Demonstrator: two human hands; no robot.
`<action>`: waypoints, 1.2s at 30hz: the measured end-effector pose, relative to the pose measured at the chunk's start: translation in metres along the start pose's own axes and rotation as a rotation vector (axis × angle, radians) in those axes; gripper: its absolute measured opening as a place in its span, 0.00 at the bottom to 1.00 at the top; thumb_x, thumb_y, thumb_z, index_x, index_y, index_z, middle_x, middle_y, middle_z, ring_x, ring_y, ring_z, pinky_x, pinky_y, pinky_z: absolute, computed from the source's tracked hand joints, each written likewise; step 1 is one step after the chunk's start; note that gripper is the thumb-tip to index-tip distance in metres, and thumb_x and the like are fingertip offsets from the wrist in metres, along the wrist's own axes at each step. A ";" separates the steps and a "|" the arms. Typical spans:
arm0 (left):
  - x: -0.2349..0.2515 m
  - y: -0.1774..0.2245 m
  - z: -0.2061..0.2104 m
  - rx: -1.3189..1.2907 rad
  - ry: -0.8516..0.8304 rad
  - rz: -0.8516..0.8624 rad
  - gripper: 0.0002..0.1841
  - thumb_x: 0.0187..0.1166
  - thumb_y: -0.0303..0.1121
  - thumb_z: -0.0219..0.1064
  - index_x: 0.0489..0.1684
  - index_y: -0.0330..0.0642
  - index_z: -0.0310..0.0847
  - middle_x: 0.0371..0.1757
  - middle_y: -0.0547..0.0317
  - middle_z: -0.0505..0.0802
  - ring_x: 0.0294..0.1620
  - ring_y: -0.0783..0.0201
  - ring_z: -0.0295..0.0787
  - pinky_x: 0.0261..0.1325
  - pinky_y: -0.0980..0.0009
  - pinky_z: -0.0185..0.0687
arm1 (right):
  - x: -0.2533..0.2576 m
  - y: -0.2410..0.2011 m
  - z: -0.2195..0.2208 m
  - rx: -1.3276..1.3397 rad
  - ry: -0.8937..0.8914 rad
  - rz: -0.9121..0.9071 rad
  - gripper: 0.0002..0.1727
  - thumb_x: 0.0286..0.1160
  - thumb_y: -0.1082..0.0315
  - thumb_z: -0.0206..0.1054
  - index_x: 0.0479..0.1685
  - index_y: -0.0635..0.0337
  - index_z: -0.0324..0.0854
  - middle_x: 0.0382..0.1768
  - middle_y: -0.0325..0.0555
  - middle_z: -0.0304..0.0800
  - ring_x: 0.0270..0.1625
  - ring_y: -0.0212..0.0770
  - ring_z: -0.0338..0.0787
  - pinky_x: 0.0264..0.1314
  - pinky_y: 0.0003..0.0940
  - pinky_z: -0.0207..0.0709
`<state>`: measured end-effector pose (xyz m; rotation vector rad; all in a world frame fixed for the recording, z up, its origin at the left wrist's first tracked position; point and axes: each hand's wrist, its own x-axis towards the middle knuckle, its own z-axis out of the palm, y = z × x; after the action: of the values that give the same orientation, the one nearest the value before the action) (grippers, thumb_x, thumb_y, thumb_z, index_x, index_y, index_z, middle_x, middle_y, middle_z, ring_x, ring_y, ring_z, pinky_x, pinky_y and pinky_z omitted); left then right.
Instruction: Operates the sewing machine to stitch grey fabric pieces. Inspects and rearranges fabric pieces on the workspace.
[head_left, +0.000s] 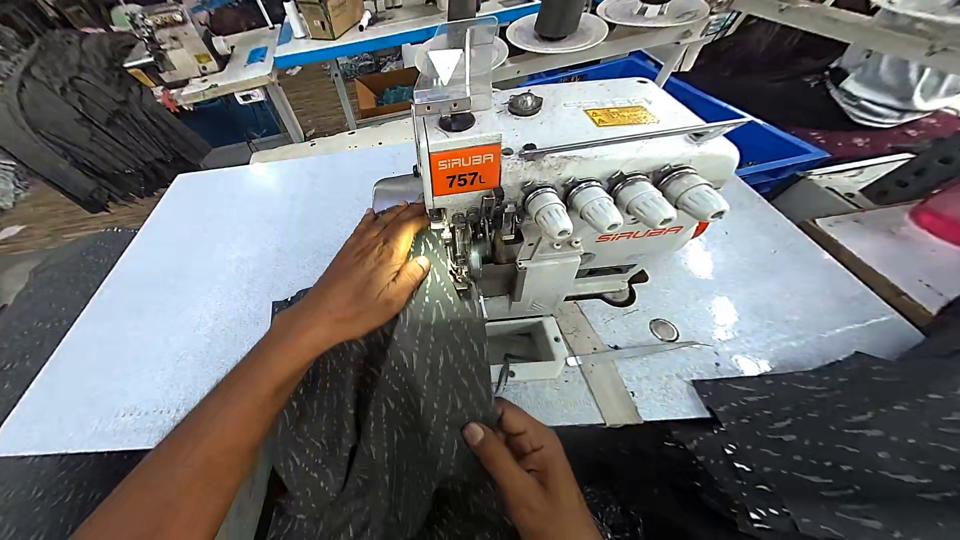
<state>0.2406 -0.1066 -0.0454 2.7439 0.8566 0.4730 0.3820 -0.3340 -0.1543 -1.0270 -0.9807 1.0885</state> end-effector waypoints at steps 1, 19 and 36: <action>0.006 -0.006 -0.001 -0.007 -0.012 -0.005 0.29 0.90 0.47 0.42 0.83 0.43 0.70 0.88 0.55 0.72 0.93 0.57 0.56 0.94 0.44 0.39 | 0.003 -0.001 0.001 0.008 0.006 -0.019 0.04 0.83 0.72 0.64 0.46 0.62 0.83 0.30 0.36 0.89 0.30 0.26 0.86 0.32 0.23 0.82; -0.228 -0.030 0.014 0.003 0.146 -0.435 0.34 0.77 0.59 0.65 0.71 0.39 0.82 0.74 0.39 0.83 0.75 0.36 0.74 0.76 0.34 0.63 | -0.090 0.055 -0.031 -0.032 0.095 0.227 0.09 0.82 0.59 0.69 0.44 0.53 0.90 0.32 0.37 0.90 0.34 0.29 0.87 0.39 0.27 0.84; -0.191 -0.086 -0.038 0.226 0.397 -0.356 0.24 0.92 0.43 0.54 0.62 0.25 0.77 0.73 0.28 0.79 0.75 0.38 0.76 0.80 0.46 0.68 | -0.099 0.066 -0.016 -0.044 0.187 0.238 0.07 0.79 0.64 0.71 0.39 0.57 0.91 0.27 0.38 0.88 0.27 0.28 0.83 0.31 0.24 0.79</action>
<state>0.0344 -0.1444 -0.0817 2.6377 1.5455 0.9099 0.3650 -0.4232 -0.2331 -1.2816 -0.7474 1.1445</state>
